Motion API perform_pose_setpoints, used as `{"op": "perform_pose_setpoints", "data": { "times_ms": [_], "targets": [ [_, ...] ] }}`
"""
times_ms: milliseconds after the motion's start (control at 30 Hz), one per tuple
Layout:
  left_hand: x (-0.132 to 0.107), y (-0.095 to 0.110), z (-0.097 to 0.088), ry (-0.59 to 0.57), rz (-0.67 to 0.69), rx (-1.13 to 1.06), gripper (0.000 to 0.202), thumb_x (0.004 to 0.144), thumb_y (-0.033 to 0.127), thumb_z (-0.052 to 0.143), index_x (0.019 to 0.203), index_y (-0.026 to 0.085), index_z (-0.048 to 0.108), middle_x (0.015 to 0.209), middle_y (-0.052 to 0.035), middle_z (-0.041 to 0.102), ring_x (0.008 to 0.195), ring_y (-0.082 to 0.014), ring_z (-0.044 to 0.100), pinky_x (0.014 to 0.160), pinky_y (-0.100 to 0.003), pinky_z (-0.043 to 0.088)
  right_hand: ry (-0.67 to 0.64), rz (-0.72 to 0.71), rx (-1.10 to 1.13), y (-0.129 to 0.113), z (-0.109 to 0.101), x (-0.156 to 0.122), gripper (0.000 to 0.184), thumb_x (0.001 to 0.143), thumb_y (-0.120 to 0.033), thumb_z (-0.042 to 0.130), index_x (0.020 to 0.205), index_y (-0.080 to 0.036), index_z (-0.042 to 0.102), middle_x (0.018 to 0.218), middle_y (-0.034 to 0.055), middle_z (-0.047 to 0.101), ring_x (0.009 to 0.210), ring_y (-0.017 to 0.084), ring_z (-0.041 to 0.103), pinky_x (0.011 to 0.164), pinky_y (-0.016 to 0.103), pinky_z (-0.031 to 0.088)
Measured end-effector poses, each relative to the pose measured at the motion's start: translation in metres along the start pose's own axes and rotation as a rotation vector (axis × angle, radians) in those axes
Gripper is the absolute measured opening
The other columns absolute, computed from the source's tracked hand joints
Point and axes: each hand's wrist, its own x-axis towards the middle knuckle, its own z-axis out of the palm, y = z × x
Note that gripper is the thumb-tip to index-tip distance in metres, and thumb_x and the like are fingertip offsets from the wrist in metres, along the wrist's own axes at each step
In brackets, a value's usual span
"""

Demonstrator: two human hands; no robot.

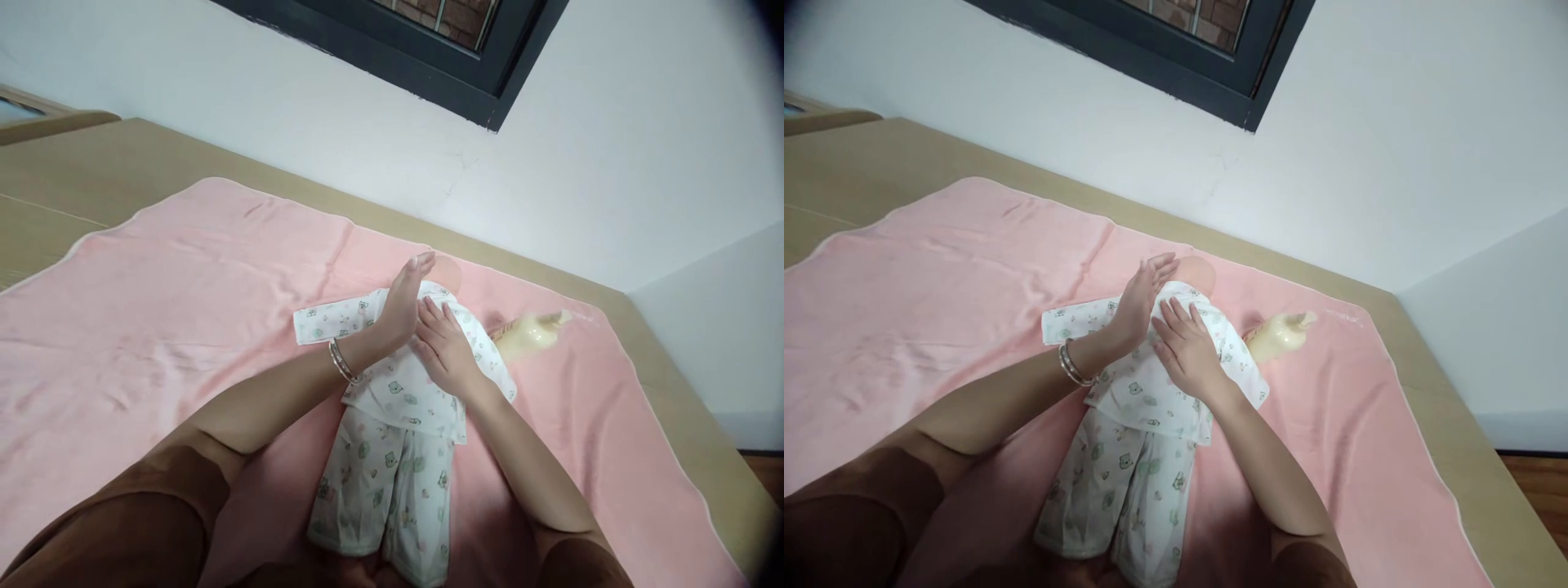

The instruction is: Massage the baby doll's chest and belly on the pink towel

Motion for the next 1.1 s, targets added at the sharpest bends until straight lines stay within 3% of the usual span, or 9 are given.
{"op": "perform_pose_setpoints", "data": {
  "times_ms": [133,300,433,567,667,767,900,1000,1100],
  "targets": [
    [0.003,-0.032,-0.005,0.015,0.059,0.239,0.056,0.103,0.052,0.026,0.131,0.015,0.057,0.14,-0.008,0.06,0.138,-0.0208,0.05,0.119,-0.035,0.035,-0.007,0.107,0.01,0.014,-0.001,0.003,0.047,0.104,-0.04,0.033,0.147,-0.028,0.048,0.16,0.0044,0.039,0.154,0.028,0.021,0.124,0.062,0.018],
    [-0.01,-0.042,-0.008,0.024,0.115,0.281,0.046,0.103,0.047,0.032,0.117,0.016,0.064,0.127,-0.0114,0.067,0.124,-0.021,0.06,0.112,-0.038,0.042,0.094,0.37,-0.054,-0.008,0.012,-0.004,0.059,0.102,-0.038,0.034,0.153,-0.008,0.037,0.163,0.02,0.027,0.153,0.037,0.019,0.12,0.063,0.025],
    [-0.012,-0.045,-0.009,0.037,0.112,0.253,0.043,0.103,0.045,0.035,0.109,0.018,0.067,0.12,-0.0106,0.07,0.118,-0.0214,0.062,0.11,-0.039,0.044,-0.001,0.198,-0.069,-0.021,0.011,-0.001,0.055,0.096,-0.025,0.041,0.149,-0.011,0.044,0.16,0.0109,0.037,0.153,0.036,0.019,0.124,0.061,0.016],
    [-0.01,-0.046,-0.009,0.014,0.137,0.245,0.04,0.103,0.044,0.036,0.105,0.021,0.068,0.115,-0.0086,0.071,0.113,-0.0216,0.064,0.105,-0.039,0.048,-0.002,0.123,0.037,0.008,0.005,0.007,0.047,0.098,-0.028,0.04,0.144,-0.025,0.052,0.157,0.0001,0.045,0.153,0.028,0.024,0.125,0.058,0.017],
    [-0.008,-0.047,-0.009,0.009,0.142,0.242,0.039,0.102,0.041,0.035,0.105,0.02,0.068,0.114,-0.0081,0.072,0.112,-0.0215,0.064,0.104,-0.039,0.049,0.097,0.298,0.033,0.016,0.01,0.004,0.051,0.101,-0.037,0.037,0.148,-0.019,0.046,0.159,0.0079,0.041,0.152,0.029,0.027,0.123,0.058,0.022],
    [-0.007,-0.048,-0.009,0.029,0.146,0.252,0.039,0.103,0.04,0.034,0.106,0.019,0.068,0.115,-0.0081,0.072,0.113,-0.0206,0.064,0.106,-0.039,0.048,0.158,0.5,-0.059,-0.007,0.02,-0.005,0.062,0.1,-0.037,0.038,0.152,-0.005,0.036,0.16,0.0226,0.032,0.151,0.037,0.025,0.12,0.064,0.023],
    [-0.008,-0.05,-0.011,0.049,0.161,0.248,0.039,0.103,0.039,0.034,0.105,0.019,0.068,0.114,-0.0065,0.072,0.113,-0.0191,0.064,0.105,-0.037,0.048,0.112,0.213,-0.086,-0.029,0.024,-0.01,0.056,0.096,-0.031,0.046,0.148,-0.012,0.046,0.16,0.0136,0.038,0.153,0.035,0.022,0.124,0.062,0.013],
    [-0.008,-0.05,-0.011,0.044,0.166,0.273,0.039,0.103,0.038,0.034,0.104,0.019,0.068,0.112,-0.0061,0.072,0.111,-0.0182,0.065,0.103,-0.035,0.05,0.071,0.002,-0.023,-0.007,0.017,-0.004,0.044,0.098,-0.031,0.045,0.137,-0.02,0.06,0.149,0.0048,0.054,0.147,0.025,0.036,0.126,0.051,0.016],
    [-0.007,-0.05,-0.011,0.038,0.18,0.288,0.039,0.103,0.038,0.033,0.104,0.019,0.067,0.111,-0.0062,0.072,0.109,-0.0181,0.065,0.102,-0.035,0.051,0.036,0.0,0.017,0.023,0.011,0.003,0.044,0.1,-0.03,0.038,0.139,-0.024,0.058,0.151,0.0006,0.052,0.149,0.021,0.033,0.126,0.048,0.019]
  ]
}}
